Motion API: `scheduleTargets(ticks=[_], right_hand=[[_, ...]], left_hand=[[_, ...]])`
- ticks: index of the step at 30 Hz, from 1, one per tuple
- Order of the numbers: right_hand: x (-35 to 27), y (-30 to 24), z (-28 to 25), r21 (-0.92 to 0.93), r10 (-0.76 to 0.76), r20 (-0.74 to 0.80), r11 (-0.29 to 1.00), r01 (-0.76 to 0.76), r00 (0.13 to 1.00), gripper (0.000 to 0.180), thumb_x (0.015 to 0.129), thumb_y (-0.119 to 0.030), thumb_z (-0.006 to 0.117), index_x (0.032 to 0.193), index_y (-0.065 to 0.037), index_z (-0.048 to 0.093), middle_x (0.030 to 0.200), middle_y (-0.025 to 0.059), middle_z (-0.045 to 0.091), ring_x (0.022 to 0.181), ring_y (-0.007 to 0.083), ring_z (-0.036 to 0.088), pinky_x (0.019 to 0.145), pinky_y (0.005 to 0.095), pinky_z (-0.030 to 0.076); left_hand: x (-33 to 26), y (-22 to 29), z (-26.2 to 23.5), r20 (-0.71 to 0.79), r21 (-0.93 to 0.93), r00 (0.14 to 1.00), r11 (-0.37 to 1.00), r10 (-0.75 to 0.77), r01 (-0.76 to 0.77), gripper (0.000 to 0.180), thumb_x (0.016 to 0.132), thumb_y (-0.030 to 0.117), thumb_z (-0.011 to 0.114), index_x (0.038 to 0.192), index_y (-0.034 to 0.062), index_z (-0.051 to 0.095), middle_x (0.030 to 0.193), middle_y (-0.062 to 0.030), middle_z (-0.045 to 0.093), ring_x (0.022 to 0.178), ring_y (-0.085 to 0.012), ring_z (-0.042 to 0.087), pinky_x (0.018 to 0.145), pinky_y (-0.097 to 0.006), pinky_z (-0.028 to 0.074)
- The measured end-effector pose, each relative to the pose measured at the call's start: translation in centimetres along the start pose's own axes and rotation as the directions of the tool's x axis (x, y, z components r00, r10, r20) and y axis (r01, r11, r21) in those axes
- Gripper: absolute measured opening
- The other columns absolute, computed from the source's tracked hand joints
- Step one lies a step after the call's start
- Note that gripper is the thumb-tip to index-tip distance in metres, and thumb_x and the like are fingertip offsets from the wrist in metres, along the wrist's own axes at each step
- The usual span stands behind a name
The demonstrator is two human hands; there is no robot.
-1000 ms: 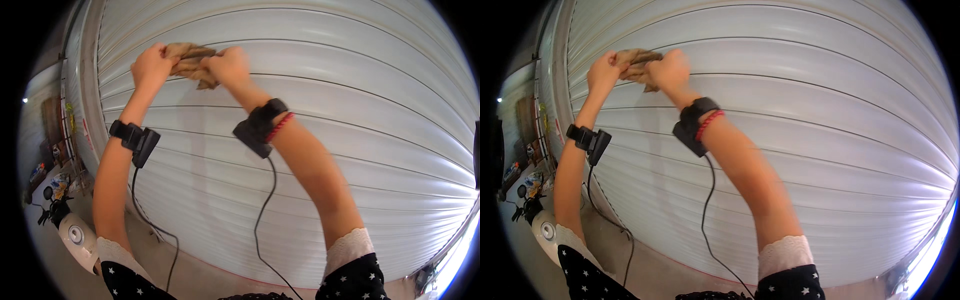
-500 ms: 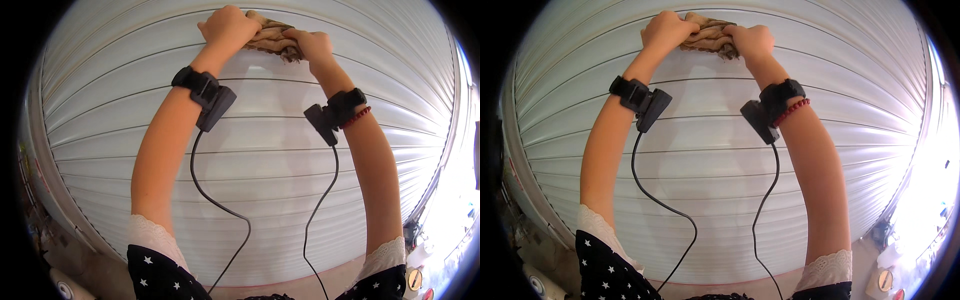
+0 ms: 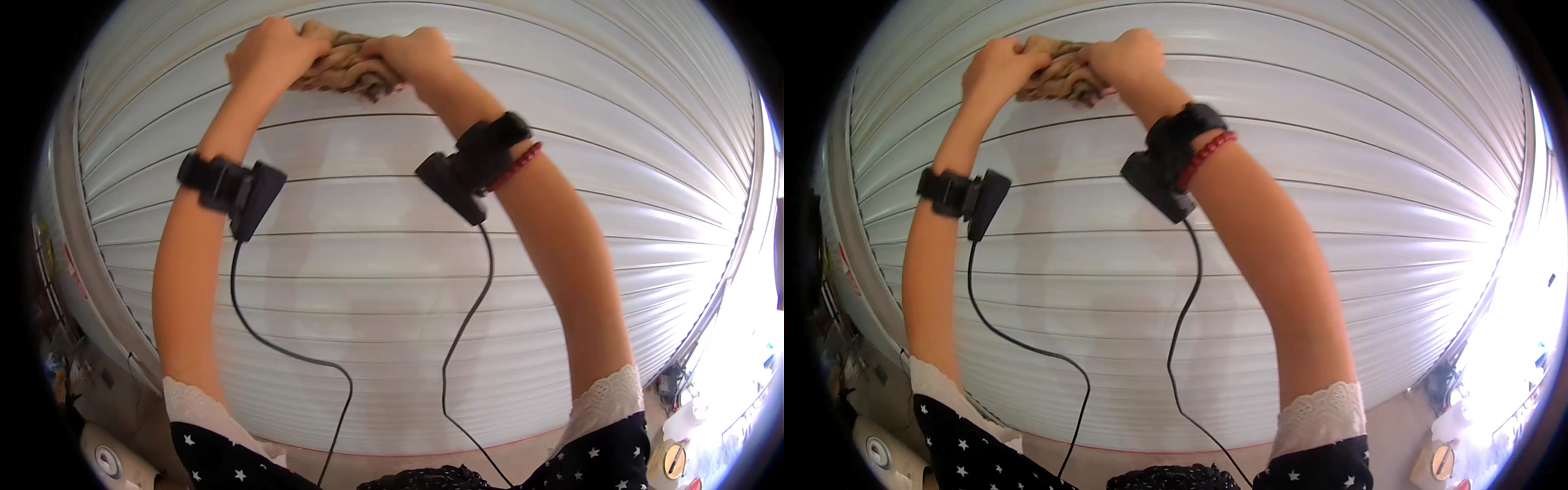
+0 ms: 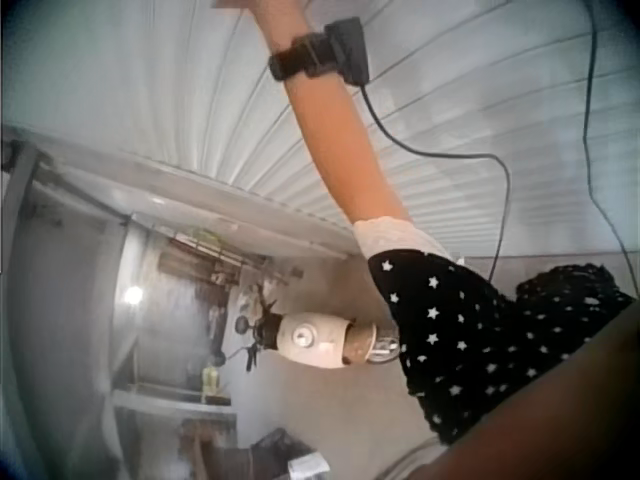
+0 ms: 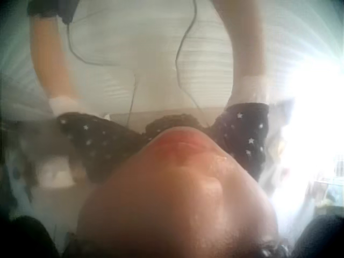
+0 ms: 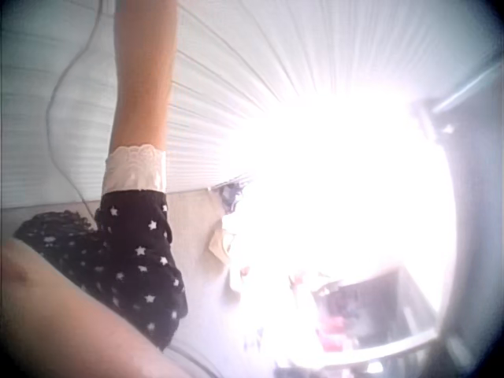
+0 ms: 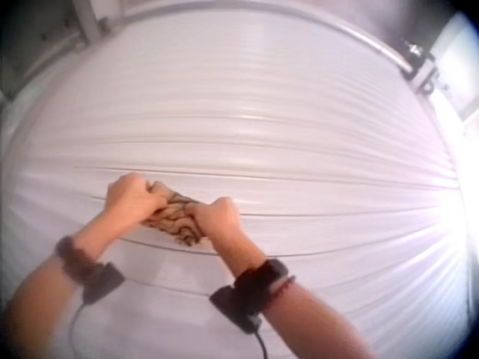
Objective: The person wipes the top edge of a white rolling garage door with a cloth, moving the cloth along the surface.
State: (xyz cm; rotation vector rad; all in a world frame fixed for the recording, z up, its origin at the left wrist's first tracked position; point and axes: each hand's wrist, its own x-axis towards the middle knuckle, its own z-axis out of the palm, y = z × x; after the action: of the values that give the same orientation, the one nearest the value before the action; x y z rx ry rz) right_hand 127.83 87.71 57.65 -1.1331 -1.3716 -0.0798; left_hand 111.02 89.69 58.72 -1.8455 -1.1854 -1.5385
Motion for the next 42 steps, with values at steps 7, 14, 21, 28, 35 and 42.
scheduleTargets(ticks=[7,14,21,28,35,42], right_hand=[[-4.9,3.8,3.8,0.279,-0.072,0.277,0.960,-0.009,0.958,0.030,0.065,-0.023,0.073,0.069,0.006,0.065,0.068,0.0100,0.062,0.057,0.0154,0.056,0.052,0.0281,0.046],[-15.7,10.4,3.5,0.433,-0.082,0.328,0.898,-0.073,0.941,0.034,0.070,-0.026,0.073,0.076,0.006,0.064,0.070,0.0123,0.063,0.060,0.0170,0.060,0.055,0.0296,0.049],[-23.8,7.1,9.7,0.238,-0.208,0.468,0.966,0.104,0.859,0.025,0.078,-0.021,0.071,0.084,0.002,0.066,0.083,0.0108,0.066,0.075,0.0212,0.063,0.064,0.0296,0.052],[-28.5,10.5,9.3,0.234,0.171,0.644,0.884,-0.405,0.746,0.026,0.084,-0.023,0.064,0.097,0.000,0.067,0.090,0.0069,0.067,0.083,0.0142,0.060,0.080,0.0285,0.046],[-34.2,11.3,7.5,0.293,0.344,0.731,0.621,-0.727,0.589,0.043,0.092,-0.038,0.052,0.105,0.002,0.064,0.101,0.0075,0.064,0.094,0.0137,0.055,0.090,0.0288,0.041],[-39.7,11.9,3.3,0.140,0.682,0.626,0.379,-0.915,0.378,0.032,0.095,-0.031,0.048,0.098,-0.003,0.062,0.088,-0.0007,0.057,0.086,0.0085,0.049,0.086,0.0255,0.038]], left_hand=[[-8.7,-1.4,-1.6,-0.150,0.304,0.978,0.948,0.148,-0.097,0.028,0.069,0.028,0.066,0.076,0.0031,0.057,0.064,-0.0072,0.059,0.059,-0.0224,0.057,0.058,-0.034,0.044],[-17.4,-3.3,-0.1,0.037,-0.203,0.996,0.976,-0.075,0.081,0.023,0.065,0.021,0.070,0.080,0.0052,0.063,0.066,-0.0028,0.057,0.064,-0.0194,0.052,0.069,-0.030,0.042],[-18.0,-14.6,-3.9,0.104,-0.307,0.960,0.926,0.260,-0.217,0.023,0.064,0.003,0.070,0.086,0.0085,0.065,0.083,0.0001,0.059,0.084,-0.0185,0.051,0.074,-0.030,0.043],[-26.3,-16.4,-3.5,0.175,-0.476,0.928,0.853,0.329,-0.213,0.038,0.057,-0.012,0.068,0.088,0.0098,0.066,0.093,-0.0011,0.060,0.092,-0.0203,0.054,0.078,-0.031,0.046],[-32.0,-13.6,0.2,0.226,-0.752,0.897,0.654,0.379,-0.086,0.032,0.061,-0.002,0.072,0.086,0.0155,0.066,0.087,0.0032,0.063,0.084,-0.0179,0.057,0.080,-0.031,0.041],[-38.4,-11.0,5.0,0.445,-0.860,0.791,0.446,0.418,0.248,0.030,0.065,-0.002,0.072,0.089,0.0139,0.066,0.086,0.0020,0.063,0.082,-0.0167,0.058,0.077,-0.030,0.043]])
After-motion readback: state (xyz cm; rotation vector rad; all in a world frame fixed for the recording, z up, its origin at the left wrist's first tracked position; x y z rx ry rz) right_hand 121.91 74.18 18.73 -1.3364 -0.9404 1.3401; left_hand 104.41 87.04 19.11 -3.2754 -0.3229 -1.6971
